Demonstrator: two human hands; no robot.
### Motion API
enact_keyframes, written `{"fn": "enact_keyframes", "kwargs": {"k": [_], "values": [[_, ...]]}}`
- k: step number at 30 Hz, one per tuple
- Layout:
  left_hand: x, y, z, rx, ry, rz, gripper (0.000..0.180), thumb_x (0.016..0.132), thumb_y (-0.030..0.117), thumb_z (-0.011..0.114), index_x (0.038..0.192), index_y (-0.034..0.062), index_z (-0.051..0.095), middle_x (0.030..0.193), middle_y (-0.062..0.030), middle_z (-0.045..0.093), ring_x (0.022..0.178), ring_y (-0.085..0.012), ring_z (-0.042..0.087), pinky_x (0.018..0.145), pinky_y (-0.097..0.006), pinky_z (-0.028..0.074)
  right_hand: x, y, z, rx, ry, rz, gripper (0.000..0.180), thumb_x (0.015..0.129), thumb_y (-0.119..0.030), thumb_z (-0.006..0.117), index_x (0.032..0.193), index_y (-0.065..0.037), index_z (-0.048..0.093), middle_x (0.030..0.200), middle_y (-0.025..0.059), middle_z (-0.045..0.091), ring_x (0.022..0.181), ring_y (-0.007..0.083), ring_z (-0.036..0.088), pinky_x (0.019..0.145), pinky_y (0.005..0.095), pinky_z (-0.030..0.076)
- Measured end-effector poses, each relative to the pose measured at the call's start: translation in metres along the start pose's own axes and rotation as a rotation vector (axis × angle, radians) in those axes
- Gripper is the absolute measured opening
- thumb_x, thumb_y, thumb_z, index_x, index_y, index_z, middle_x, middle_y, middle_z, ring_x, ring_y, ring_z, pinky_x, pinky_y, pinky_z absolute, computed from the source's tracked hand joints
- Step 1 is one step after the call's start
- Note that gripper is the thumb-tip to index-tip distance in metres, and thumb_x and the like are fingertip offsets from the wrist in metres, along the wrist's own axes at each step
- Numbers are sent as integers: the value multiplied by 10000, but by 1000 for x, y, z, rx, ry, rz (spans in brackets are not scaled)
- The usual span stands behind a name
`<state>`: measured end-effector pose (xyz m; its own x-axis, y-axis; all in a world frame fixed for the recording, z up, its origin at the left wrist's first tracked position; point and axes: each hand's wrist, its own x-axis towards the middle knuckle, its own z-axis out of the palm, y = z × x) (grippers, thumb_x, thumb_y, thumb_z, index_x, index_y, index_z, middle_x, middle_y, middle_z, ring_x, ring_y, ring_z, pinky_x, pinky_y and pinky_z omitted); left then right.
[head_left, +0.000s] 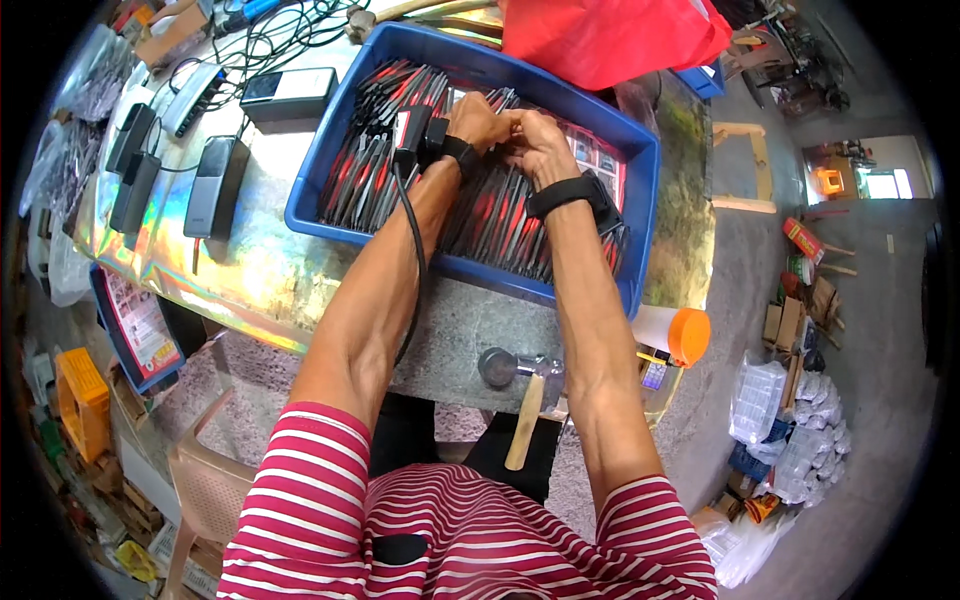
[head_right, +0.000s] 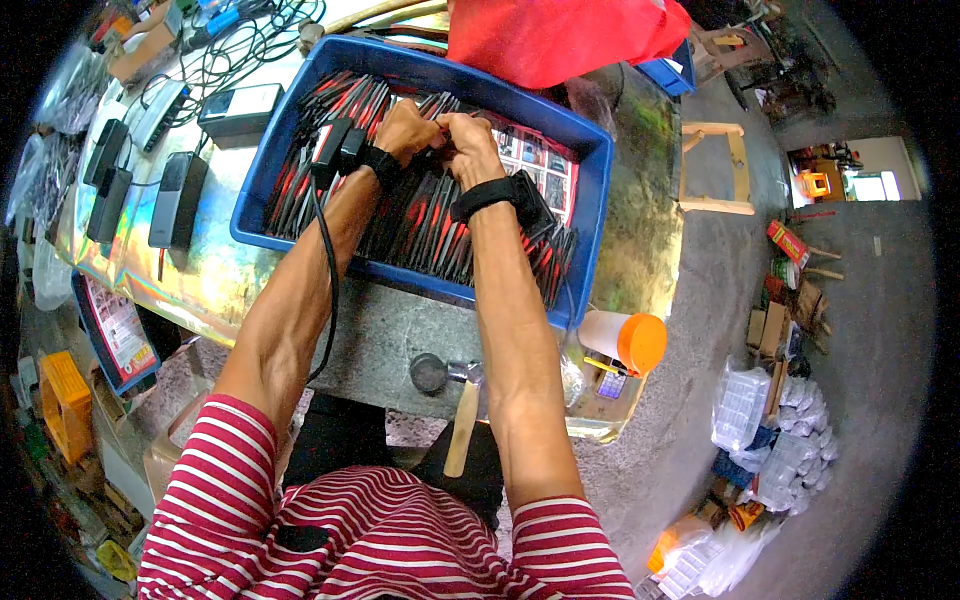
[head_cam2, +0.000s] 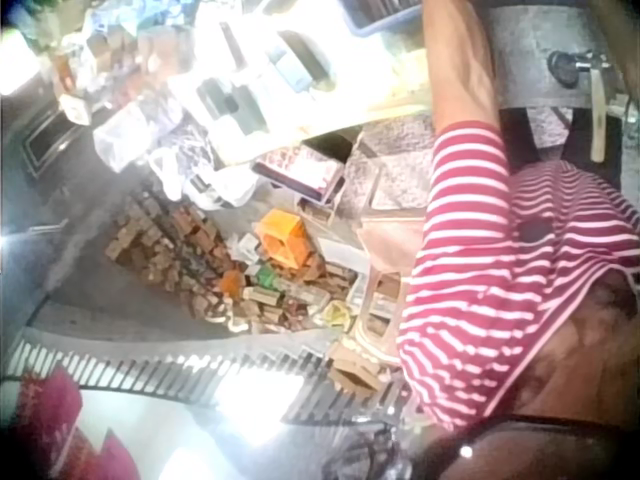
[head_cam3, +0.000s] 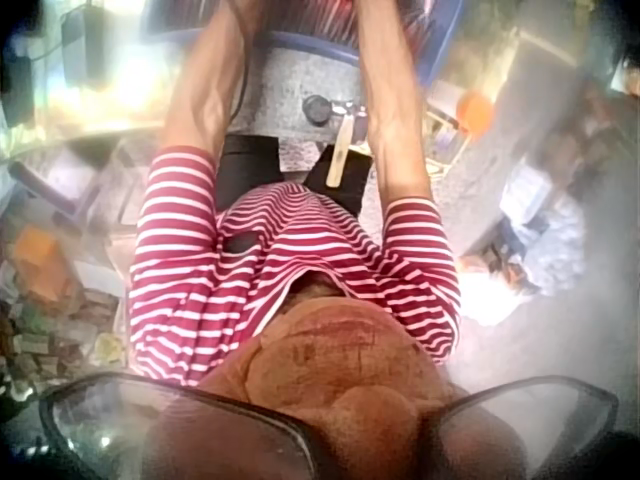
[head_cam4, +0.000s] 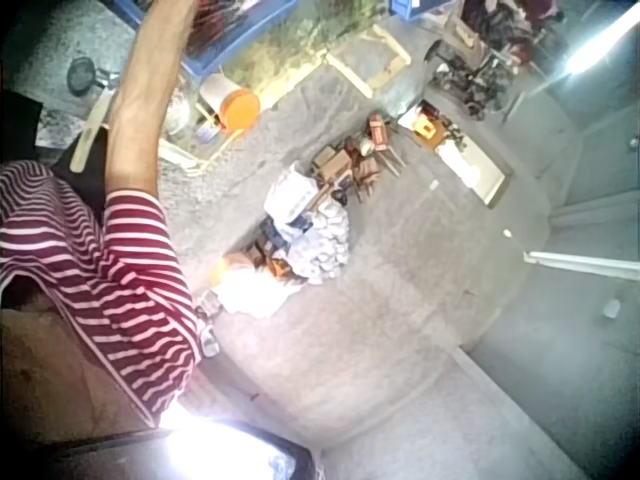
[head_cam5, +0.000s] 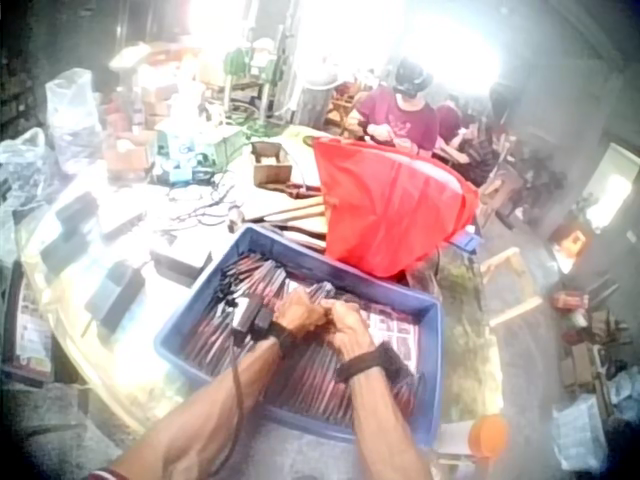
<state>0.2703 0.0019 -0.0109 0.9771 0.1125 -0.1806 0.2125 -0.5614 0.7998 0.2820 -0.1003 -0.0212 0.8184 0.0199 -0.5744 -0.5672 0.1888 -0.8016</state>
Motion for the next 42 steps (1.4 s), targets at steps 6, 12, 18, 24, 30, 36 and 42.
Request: {"fn": "enact_keyframes", "kwargs": {"k": [6,12,18,24,30,36,42], "values": [[2,-5,2,-12,-26,20,291,490,178,642,652,-60,599,755,-276,566,767,-347,583,672,-360,461,0,1,1,20,76,61,152,697,-176,543,615,-52,511,539,72,482,435,172,411,410,282,311],[14,-18,8,-71,-63,-16,283,479,176,648,657,-41,612,751,-248,580,755,-340,586,657,-351,463,-6,2,3,-61,52,0,169,696,-200,554,622,-55,508,538,69,482,435,166,404,414,276,302],[14,-15,8,-61,-112,-25,272,476,169,659,652,-34,617,710,-211,595,723,-304,600,624,-337,465,7,5,-4,-43,124,66,214,673,-243,587,644,-57,487,534,61,477,444,167,405,426,284,308],[18,-18,10,-94,-126,-71,290,465,170,675,662,-36,619,717,-210,598,726,-308,600,624,-337,463,11,7,-7,-49,124,73,225,701,-259,568,684,-62,460,571,75,487,488,188,425,465,309,328],[22,-26,18,-220,-36,-34,273,433,97,688,623,-60,572,661,-156,553,633,-247,541,541,-327,420,23,10,-18,-13,-14,128,158,757,-258,492,708,-111,460,582,51,460,497,178,387,472,314,310],[27,-35,16,-282,-52,-32,270,416,40,697,606,-69,540,618,-107,544,530,-187,506,474,-305,395,11,9,-4,-5,22,90,145,777,-258,448,686,-148,473,566,18,451,496,171,370,473,301,273],[19,-25,11,-308,-69,-28,306,430,19,686,686,-68,542,658,-105,561,540,-181,510,486,-294,393,7,6,-4,27,-17,74,152,779,-259,451,697,-137,488,547,25,461,468,173,363,468,307,272]]}}
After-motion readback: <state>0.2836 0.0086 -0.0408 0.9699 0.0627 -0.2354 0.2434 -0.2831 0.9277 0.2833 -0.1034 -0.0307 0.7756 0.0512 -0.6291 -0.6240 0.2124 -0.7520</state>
